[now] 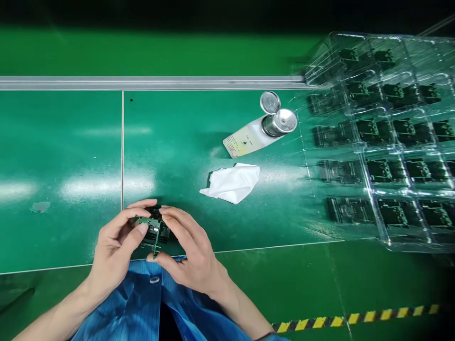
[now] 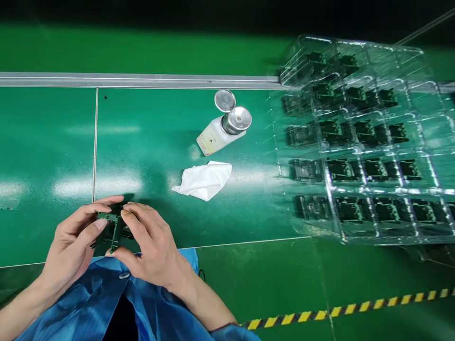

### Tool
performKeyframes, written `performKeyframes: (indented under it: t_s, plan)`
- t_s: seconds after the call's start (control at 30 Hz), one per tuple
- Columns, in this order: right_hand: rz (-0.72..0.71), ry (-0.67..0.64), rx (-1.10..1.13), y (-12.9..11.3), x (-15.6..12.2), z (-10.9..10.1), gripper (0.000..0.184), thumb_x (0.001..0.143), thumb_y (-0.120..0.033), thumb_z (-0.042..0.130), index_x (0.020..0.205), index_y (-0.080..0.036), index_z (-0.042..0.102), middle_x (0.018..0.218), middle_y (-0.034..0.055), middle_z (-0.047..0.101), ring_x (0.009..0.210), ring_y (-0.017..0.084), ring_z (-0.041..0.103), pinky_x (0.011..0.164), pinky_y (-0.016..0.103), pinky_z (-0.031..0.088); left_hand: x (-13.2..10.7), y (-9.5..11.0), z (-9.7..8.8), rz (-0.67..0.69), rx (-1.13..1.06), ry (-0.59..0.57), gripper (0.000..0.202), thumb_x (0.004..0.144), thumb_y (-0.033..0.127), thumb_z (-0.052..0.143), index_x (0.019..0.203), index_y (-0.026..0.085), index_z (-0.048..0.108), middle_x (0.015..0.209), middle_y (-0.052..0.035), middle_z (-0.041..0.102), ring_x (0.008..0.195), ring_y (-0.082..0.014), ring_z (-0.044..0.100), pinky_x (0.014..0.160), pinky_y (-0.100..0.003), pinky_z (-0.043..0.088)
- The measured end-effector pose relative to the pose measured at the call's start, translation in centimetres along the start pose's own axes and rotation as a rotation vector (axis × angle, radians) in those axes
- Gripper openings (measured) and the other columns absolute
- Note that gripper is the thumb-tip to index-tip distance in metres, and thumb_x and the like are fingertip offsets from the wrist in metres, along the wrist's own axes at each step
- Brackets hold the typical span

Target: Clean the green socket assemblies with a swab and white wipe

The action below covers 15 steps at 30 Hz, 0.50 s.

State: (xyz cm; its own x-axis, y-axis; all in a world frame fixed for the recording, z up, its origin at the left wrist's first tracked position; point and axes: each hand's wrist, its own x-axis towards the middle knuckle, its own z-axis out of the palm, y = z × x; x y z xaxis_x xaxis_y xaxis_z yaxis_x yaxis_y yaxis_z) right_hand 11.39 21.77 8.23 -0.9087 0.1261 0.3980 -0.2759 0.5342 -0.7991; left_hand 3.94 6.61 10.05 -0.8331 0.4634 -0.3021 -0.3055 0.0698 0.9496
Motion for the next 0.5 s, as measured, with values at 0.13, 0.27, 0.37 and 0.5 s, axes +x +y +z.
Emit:
performKeyframes:
  t_s: [0.13, 0.27, 0.37, 0.5]
  plan:
    - [-0.004, -0.013, -0.014, 0.1, -0.2, 0.0, 0.054, 0.096, -0.044, 0.056, 0.137, -0.012, 0.040, 0.124, 0.0200, 0.058, 0.119, 0.028, 0.057, 0.097, 0.046, 0.055, -0.2, -0.1, 0.4, -0.063, -0.043, 0.058, 0.011, 0.087, 0.026, 0.066, 0.097, 0.026, 0.070, 0.122, -0.0009, 0.066, 0.114, -0.0153, 0.060, 0.093, -0.019, 0.049]
    - [0.032, 0.008, 0.007, 0.0, -0.2, 0.2, 0.053, 0.096, -0.043, 0.056, 0.137, -0.014, 0.040, 0.122, 0.0183, 0.059, 0.116, 0.027, 0.059, 0.096, 0.046, 0.056, 0.0, 0.4, 0.7, -0.100, -0.100, 0.069, 0.009, 0.084, 0.026, 0.069, 0.092, 0.024, 0.069, 0.124, -0.0027, 0.065, 0.115, -0.0177, 0.060, 0.090, -0.021, 0.049]
    - [0.046, 0.019, 0.016, -0.1, -0.2, 0.4, 0.054, 0.095, -0.044, 0.058, 0.137, -0.015, 0.040, 0.123, 0.0182, 0.059, 0.116, 0.028, 0.059, 0.096, 0.047, 0.056, 0.2, 0.9, 0.9, -0.156, -0.150, 0.075, 0.012, 0.080, 0.025, 0.073, 0.090, 0.023, 0.068, 0.128, -0.0031, 0.063, 0.118, -0.0197, 0.058, 0.088, -0.024, 0.049]
    - [0.060, 0.008, 0.026, 0.0, -0.3, 0.7, 0.055, 0.093, -0.041, 0.061, 0.137, -0.015, 0.041, 0.124, 0.0184, 0.059, 0.117, 0.029, 0.058, 0.097, 0.047, 0.055, 0.3, 1.0, 1.2, -0.200, -0.177, 0.111, 0.016, 0.075, 0.026, 0.077, 0.086, 0.023, 0.066, 0.127, -0.0023, 0.063, 0.121, -0.0204, 0.055, 0.090, -0.025, 0.046]
